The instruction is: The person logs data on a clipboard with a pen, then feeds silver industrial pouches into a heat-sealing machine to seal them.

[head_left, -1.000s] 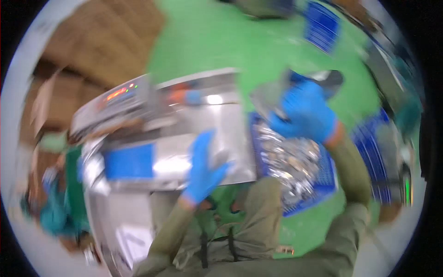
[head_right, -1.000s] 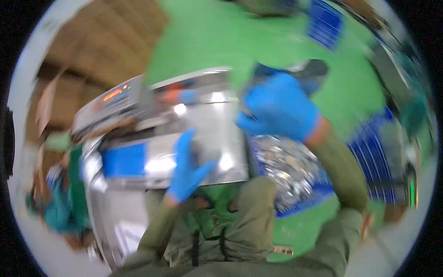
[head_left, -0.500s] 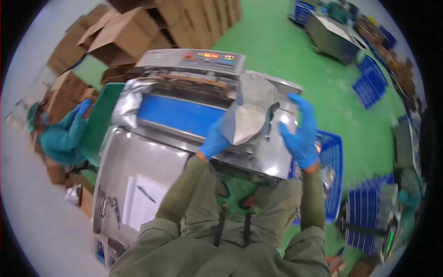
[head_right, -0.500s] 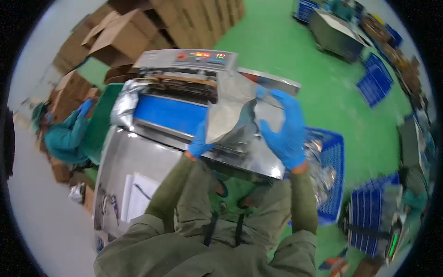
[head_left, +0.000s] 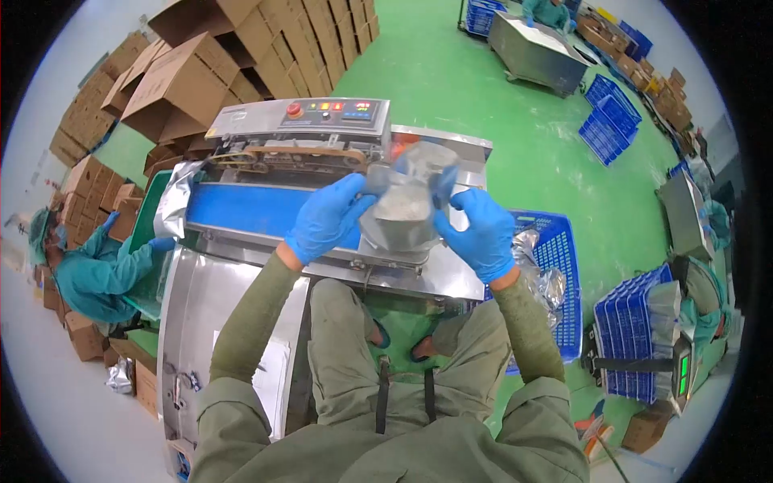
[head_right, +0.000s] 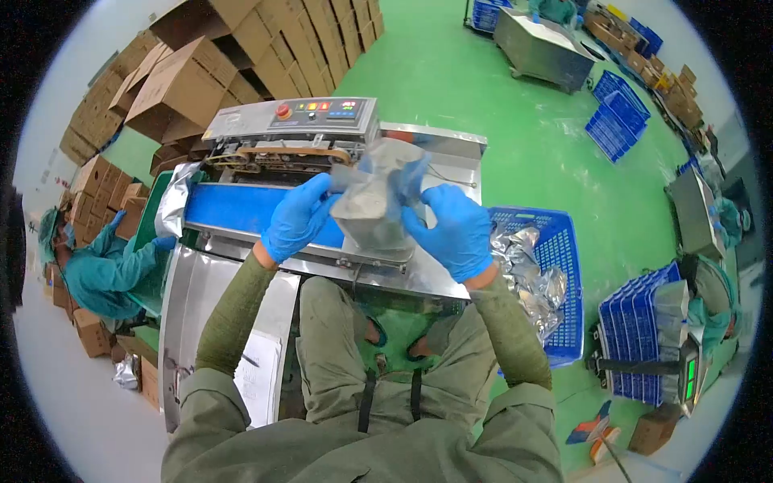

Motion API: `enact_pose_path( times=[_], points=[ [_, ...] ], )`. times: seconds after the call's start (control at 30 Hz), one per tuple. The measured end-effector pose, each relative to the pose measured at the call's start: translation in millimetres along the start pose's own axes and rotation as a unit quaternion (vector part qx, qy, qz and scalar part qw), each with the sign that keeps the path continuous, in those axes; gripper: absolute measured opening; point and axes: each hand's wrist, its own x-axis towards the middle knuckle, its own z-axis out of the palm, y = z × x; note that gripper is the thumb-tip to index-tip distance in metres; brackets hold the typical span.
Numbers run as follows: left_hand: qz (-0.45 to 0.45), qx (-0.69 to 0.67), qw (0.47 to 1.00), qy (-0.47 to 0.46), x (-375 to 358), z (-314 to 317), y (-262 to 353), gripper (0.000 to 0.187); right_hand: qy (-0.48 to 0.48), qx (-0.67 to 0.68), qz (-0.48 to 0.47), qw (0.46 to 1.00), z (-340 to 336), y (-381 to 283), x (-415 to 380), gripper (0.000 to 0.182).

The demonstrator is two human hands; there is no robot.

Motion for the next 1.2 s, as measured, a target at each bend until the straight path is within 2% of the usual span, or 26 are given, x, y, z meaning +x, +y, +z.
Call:
enact_pose_path(
  times=[0.1,0.2,0.27,0.3,0.33,0.37,0.4,0.47,0.5,0.53,0.57,0.6,0.63,0.7,0.73,0.77,0.83,0.93,0.97,1.1,1.2],
  points=[
    [0.001,0.020,0.999,0.035,-7.0,8.3,-8.4,0.015,-0.018,-0.050,-0.005,0.999,19.2,4.4,-19.5,0.020],
    [0.089,0.042,0.989,0.107,-5.9,-2.3,-3.0,0.017,0.015,-0.061,-0.061,0.996,14.8,26.7,-23.0,0.020],
    [0.113,0.132,0.979,0.103,-28.5,-5.6,-40.2,0.027,0.021,-0.096,-0.106,0.990,5.7,55.9,-34.9,0.023],
    [0.145,0.163,0.970,0.111,-37.7,-4.4,-47.2,0.029,-0.032,-0.084,-0.105,0.990,0.3,58.9,-39.2,0.022],
    [0.176,0.194,0.958,0.120,-42.7,-2.2,-54.2,0.031,0.010,-0.048,-0.098,0.994,2.1,60.0,-39.0,0.024],
    [0.174,0.147,0.962,0.152,-42.1,4.1,-58.1,0.035,0.052,-0.010,-0.091,0.994,0.4,50.9,-29.8,0.026],
    [0.136,0.074,0.973,0.171,-37.6,9.4,-54.2,0.033,0.092,0.028,-0.082,0.992,-0.7,40.5,-21.9,0.029],
    [0.049,-0.074,0.975,0.205,-32.5,31.3,-38.5,0.028,0.089,0.092,-0.027,0.991,5.0,28.0,-23.1,0.028],
    [-0.058,-0.203,0.948,0.238,-29.2,40.1,-20.5,0.019,0.099,0.123,0.011,0.987,14.6,27.8,-29.8,0.024],
    [-0.108,-0.205,0.942,0.242,-21.9,38.2,-14.1,0.018,0.111,0.153,0.047,0.981,21.9,28.6,-33.0,0.021],
    [-0.160,-0.207,0.933,0.247,-16.7,35.6,-9.6,0.017,0.110,0.163,0.145,0.970,19.4,17.9,-30.8,0.009],
    [-0.216,-0.210,0.920,0.250,-13.5,36.0,-5.0,0.016,0.116,0.209,0.206,0.949,20.1,15.7,-24.8,0.010],
    [-0.230,-0.247,0.896,0.288,-0.3,41.1,-3.1,0.014,0.120,0.253,0.268,0.922,22.4,15.2,-18.1,0.012],
    [-0.295,-0.265,0.893,0.213,7.5,61.3,-58.6,0.016,0.092,0.331,0.386,0.856,31.0,22.6,-13.5,0.024],
    [-0.322,-0.274,0.889,0.176,4.1,76.6,-85.0,0.018,0.072,0.331,0.394,0.854,45.0,36.8,-19.2,0.025],
    [-0.347,-0.276,0.878,0.179,-5.4,92.0,-103.2,0.019,0.053,0.332,0.401,0.852,67.4,55.5,-30.9,0.027],
    [-0.390,-0.278,0.859,0.182,-11.8,112.7,-133.4,0.021,0.053,0.348,0.434,0.829,100.4,72.1,-42.9,0.032],
    [-0.379,-0.231,0.872,0.207,-11.3,118.0,-150.4,0.019,0.054,0.362,0.473,0.801,122.8,73.8,-39.0,0.032],
    [-0.415,-0.309,0.829,0.211,-10.9,123.7,-166.0,0.024,0.046,0.349,0.461,0.815,138.3,85.2,-43.8,0.032],
    [-0.392,-0.245,0.857,0.227,-12.1,112.0,-193.4,0.026,0.049,0.344,0.457,0.819,162.9,79.4,-36.3,0.032],
    [-0.404,-0.221,0.857,0.232,-11.8,96.4,-200.8,0.025,0.050,0.348,0.460,0.815,181.9,72.6,-33.4,0.033]
  ],
)
